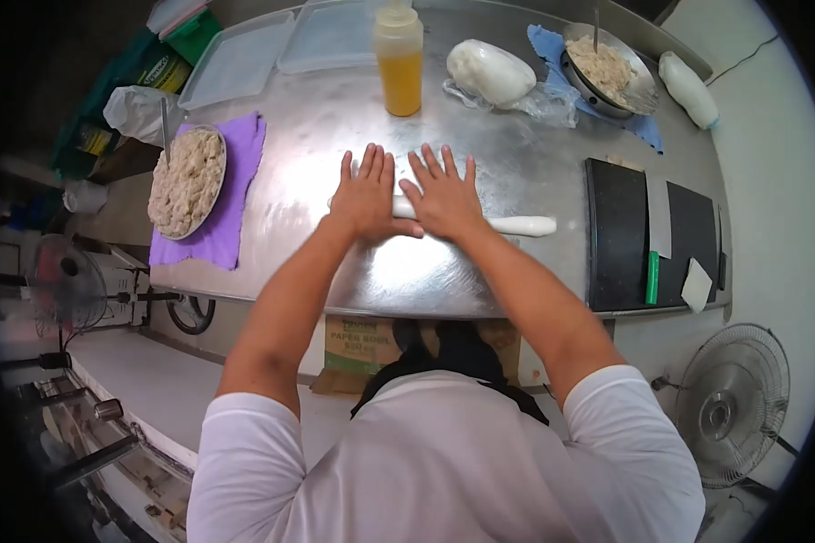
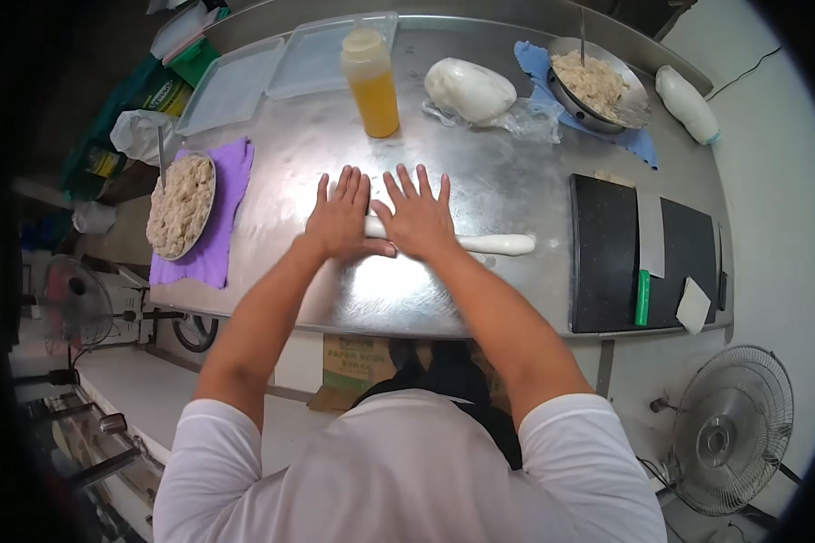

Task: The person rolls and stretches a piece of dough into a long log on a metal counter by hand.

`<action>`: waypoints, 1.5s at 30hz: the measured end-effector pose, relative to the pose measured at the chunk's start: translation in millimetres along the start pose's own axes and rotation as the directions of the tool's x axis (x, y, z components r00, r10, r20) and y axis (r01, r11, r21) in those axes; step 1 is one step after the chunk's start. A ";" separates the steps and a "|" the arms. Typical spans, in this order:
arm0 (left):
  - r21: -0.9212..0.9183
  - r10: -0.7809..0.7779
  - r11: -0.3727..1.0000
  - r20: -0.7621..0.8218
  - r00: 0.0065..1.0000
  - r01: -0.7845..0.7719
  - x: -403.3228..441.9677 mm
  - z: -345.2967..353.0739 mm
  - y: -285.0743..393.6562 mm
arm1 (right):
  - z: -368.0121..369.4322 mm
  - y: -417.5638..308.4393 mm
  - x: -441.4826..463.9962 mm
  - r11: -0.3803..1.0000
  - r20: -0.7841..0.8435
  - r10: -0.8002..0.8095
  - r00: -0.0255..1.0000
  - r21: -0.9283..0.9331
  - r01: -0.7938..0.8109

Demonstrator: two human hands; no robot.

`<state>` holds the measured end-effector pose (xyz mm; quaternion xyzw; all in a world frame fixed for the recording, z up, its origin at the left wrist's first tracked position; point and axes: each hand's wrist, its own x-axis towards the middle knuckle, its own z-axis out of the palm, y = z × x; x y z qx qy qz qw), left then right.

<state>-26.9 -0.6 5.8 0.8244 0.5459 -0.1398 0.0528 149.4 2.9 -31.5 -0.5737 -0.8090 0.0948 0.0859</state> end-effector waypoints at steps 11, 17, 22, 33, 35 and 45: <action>-0.204 0.141 0.959 -0.265 0.954 -0.199 -52.7 28.7 52.8 | -10.0 48.3 -91.5 0.995 -0.044 0.023 0.999 -0.100 -0.027; -0.114 0.105 0.986 -0.169 0.980 -0.125 25.7 -4.2 34.6 | -23.6 66.8 -12.8 0.988 -0.083 0.086 0.993 -0.124 -0.095; -0.176 0.114 0.972 -0.235 0.965 -0.158 13.0 18.1 29.2 | -21.0 75.5 -19.8 0.987 -0.016 0.014 1.000 -0.157 -0.017; -0.470 0.192 0.835 -0.238 0.952 -0.286 -2.2 -17.2 -2.1 | -69.1 152.2 -72.5 0.952 0.004 -0.094 0.996 0.294 0.089; -0.485 0.228 0.818 -0.221 0.948 -0.310 -14.7 -17.2 -2.4 | -62.4 145.3 -84.8 0.935 0.031 -0.061 0.998 0.352 0.046; -0.267 0.117 0.946 -0.248 0.962 -0.184 -45.0 28.7 55.3 | -17.3 92.8 -109.4 0.993 -0.192 0.027 0.981 -0.108 -0.049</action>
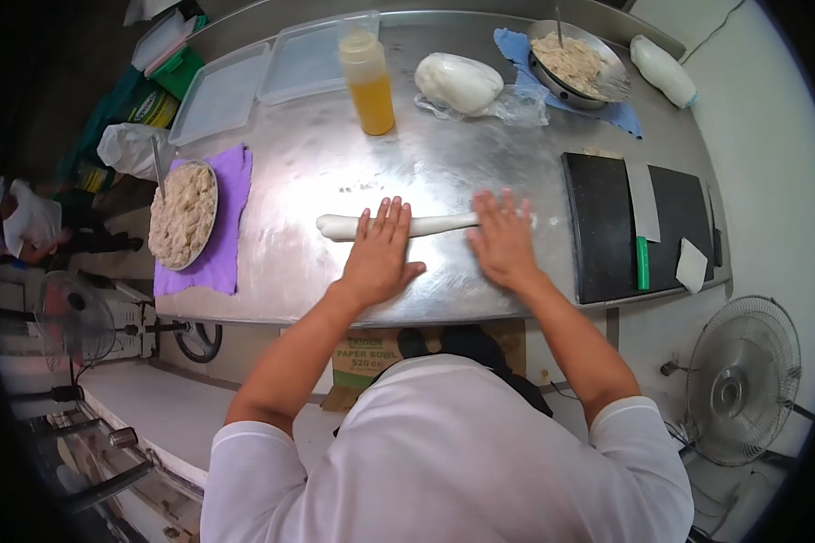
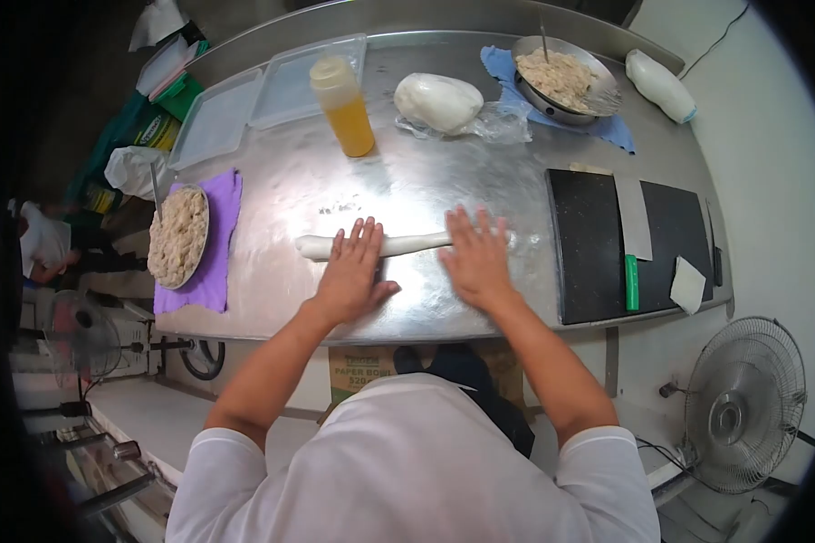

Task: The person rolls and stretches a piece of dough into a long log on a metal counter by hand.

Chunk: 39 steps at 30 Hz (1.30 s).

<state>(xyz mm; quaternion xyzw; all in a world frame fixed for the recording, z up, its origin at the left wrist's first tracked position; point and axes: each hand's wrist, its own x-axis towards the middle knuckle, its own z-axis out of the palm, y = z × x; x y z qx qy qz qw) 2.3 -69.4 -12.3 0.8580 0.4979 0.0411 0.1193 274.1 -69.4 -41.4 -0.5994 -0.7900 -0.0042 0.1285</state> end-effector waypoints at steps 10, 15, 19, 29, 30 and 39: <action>-0.046 0.015 0.999 -0.008 1.000 -0.015 -30.9 1.2 8.4 | -10.1 -43.3 11.5 0.995 0.147 0.096 0.984 -0.031 -0.093; 0.109 -0.079 0.992 0.112 0.991 0.067 10.4 -27.0 4.2 | 15.9 -90.6 62.6 0.970 0.082 -0.102 0.991 0.228 0.081; -0.005 -0.042 0.999 0.074 0.996 0.042 -13.5 -15.4 -7.0 | 10.8 -94.7 57.2 0.977 0.117 -0.148 0.982 0.173 0.126; 0.026 -0.102 0.995 0.163 0.981 0.099 12.1 -21.5 -20.6 | 12.5 -63.8 54.4 0.945 0.263 -0.229 0.937 0.292 0.149; 0.055 -0.147 0.989 0.186 0.972 0.139 16.5 -21.5 -13.9 | -5.3 -49.2 53.5 0.965 0.256 -0.175 0.951 0.237 0.114; -0.182 0.148 0.969 -0.108 0.983 -0.166 82.1 36.1 61.1 | 10.6 49.5 0.8 0.974 0.065 0.058 0.996 0.215 -0.071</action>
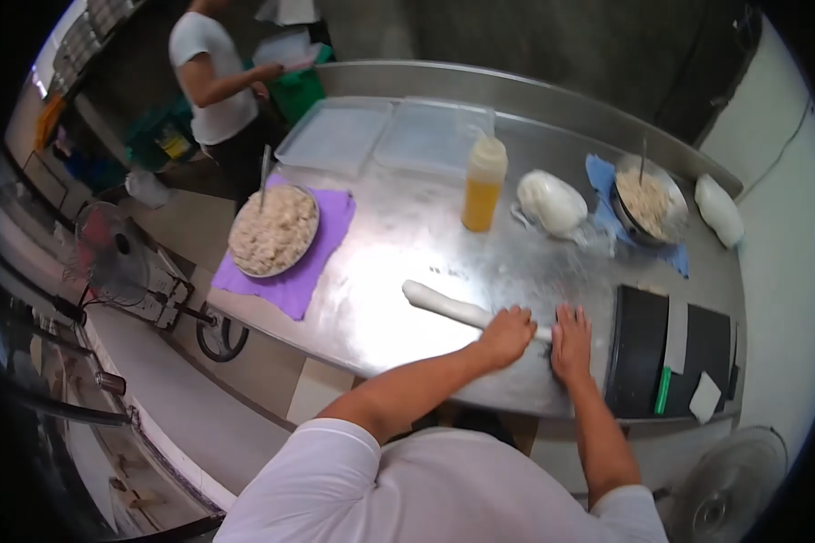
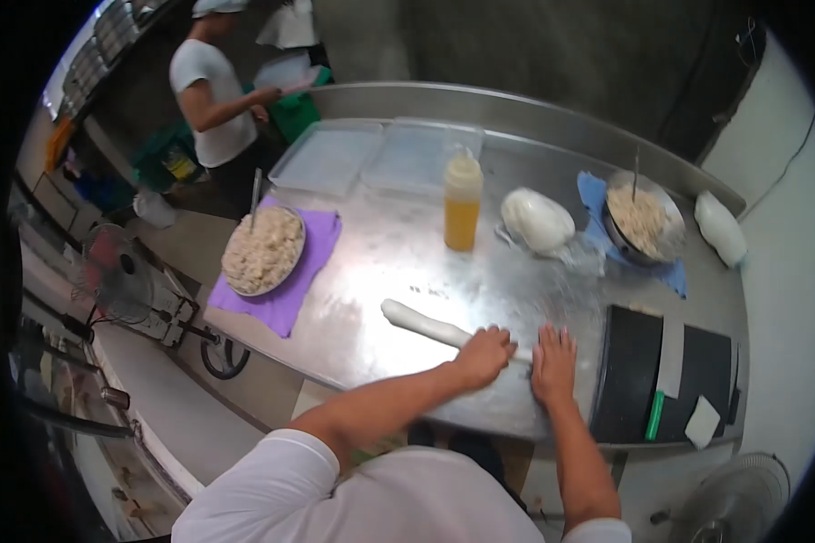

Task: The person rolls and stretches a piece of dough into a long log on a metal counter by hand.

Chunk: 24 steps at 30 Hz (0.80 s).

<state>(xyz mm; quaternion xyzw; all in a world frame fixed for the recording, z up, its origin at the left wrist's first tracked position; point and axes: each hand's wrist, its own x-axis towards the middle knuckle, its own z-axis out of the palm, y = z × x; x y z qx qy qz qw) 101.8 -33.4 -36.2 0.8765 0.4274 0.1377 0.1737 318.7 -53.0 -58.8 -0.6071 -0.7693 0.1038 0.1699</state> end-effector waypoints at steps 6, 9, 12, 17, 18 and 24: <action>-0.001 0.111 0.994 -0.193 0.975 -0.114 -2.4 0.7 14.2 | -14.8 -31.6 5.5 0.985 0.037 0.089 0.995 -0.150 -0.083; -0.093 0.034 0.995 -0.086 0.996 -0.042 5.0 11.4 9.6 | -1.8 -32.0 20.9 0.989 -0.019 0.055 0.998 -0.139 -0.057; -0.132 0.063 0.988 -0.115 0.991 -0.078 -4.2 10.7 0.1 | -0.3 -38.8 -0.8 0.985 -0.052 0.055 0.997 -0.163 -0.063; -0.088 0.045 0.994 -0.140 0.989 -0.057 1.3 16.8 -3.5 | -5.3 -38.0 24.5 0.973 0.032 0.093 0.995 -0.215 -0.084; -0.087 0.015 0.996 -0.126 0.992 -0.026 6.8 16.7 -5.4 | -6.2 -34.0 41.9 0.972 0.005 0.073 0.997 -0.226 -0.070; -0.190 -0.001 0.982 -0.125 0.992 -0.023 -4.7 -1.7 -3.0 | 4.7 -38.8 -13.6 0.981 -0.009 0.123 0.992 -0.150 -0.123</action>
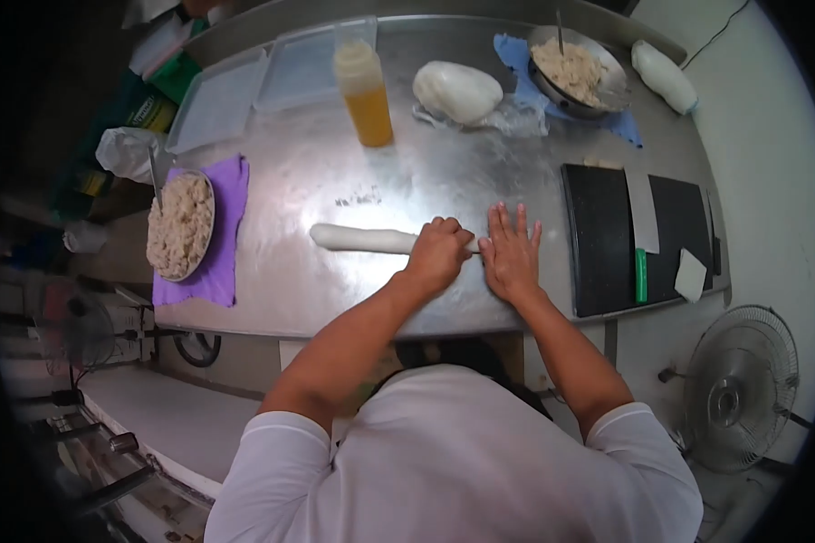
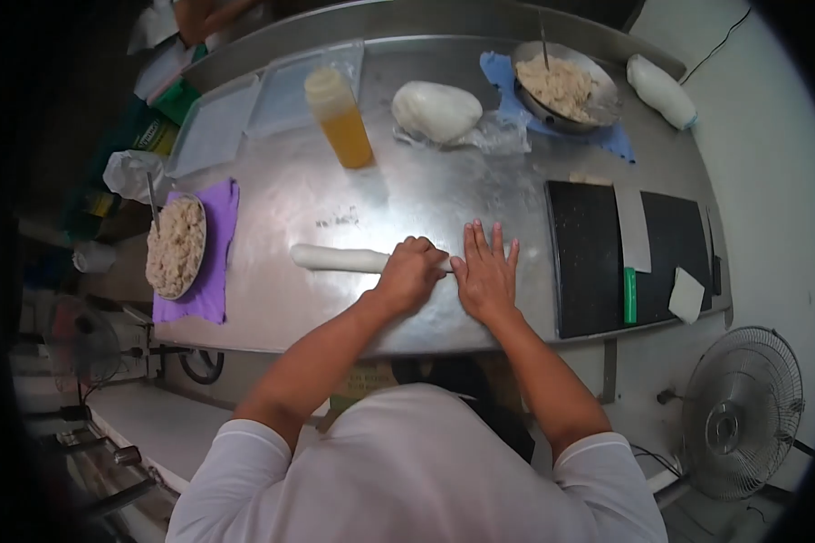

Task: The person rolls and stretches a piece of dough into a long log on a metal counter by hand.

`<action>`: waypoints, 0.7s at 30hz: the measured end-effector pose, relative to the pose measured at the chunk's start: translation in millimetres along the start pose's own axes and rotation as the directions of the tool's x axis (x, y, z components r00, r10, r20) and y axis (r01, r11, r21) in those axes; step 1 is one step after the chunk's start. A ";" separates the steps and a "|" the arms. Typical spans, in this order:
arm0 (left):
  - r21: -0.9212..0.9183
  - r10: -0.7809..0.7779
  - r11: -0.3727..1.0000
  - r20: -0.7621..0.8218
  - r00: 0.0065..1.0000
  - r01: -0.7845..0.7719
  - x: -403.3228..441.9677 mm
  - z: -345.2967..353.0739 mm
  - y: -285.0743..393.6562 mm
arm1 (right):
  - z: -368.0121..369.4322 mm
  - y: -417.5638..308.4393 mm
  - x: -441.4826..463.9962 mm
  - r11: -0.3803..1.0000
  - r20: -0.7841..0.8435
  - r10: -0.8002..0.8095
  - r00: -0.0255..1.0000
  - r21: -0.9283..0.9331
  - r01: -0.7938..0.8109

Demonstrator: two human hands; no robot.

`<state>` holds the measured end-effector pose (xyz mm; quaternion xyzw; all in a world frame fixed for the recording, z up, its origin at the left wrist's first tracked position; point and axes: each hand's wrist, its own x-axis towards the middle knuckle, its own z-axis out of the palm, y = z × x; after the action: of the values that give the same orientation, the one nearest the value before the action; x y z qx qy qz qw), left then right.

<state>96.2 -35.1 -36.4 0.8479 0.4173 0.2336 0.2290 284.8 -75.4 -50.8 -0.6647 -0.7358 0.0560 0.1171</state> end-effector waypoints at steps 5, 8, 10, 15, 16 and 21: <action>0.020 -0.060 0.998 0.046 0.997 0.059 5.2 -4.4 6.1 | -14.4 -4.1 34.3 0.998 0.061 0.037 0.997 -0.049 -0.034; 0.020 -0.090 0.996 0.131 0.987 0.088 13.3 -15.9 7.2 | -16.5 -9.0 41.3 0.998 0.032 0.020 0.999 -0.057 -0.018; 0.001 -0.069 0.998 0.140 0.988 0.069 11.2 -19.9 0.9 | -15.6 7.5 19.2 0.996 0.027 -0.018 0.999 -0.084 0.020; 0.046 -0.090 0.995 0.096 0.991 0.086 -6.6 -40.7 2.9 | -28.8 75.4 -3.2 0.927 -0.040 0.250 0.968 0.299 -0.227; 0.044 -0.085 0.996 0.098 0.992 0.081 -6.5 -35.5 4.1 | -27.4 77.1 2.1 0.926 -0.043 0.255 0.966 0.298 -0.231; 0.014 0.028 1.000 0.013 1.000 -0.028 12.2 -0.7 9.0 | -11.9 18.5 32.8 0.996 0.012 -0.043 0.999 0.085 0.041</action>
<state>107.8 -30.0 -28.1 0.8567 0.4055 0.2286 0.2225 302.7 -41.7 -40.5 -0.6431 -0.7473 0.0893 0.1413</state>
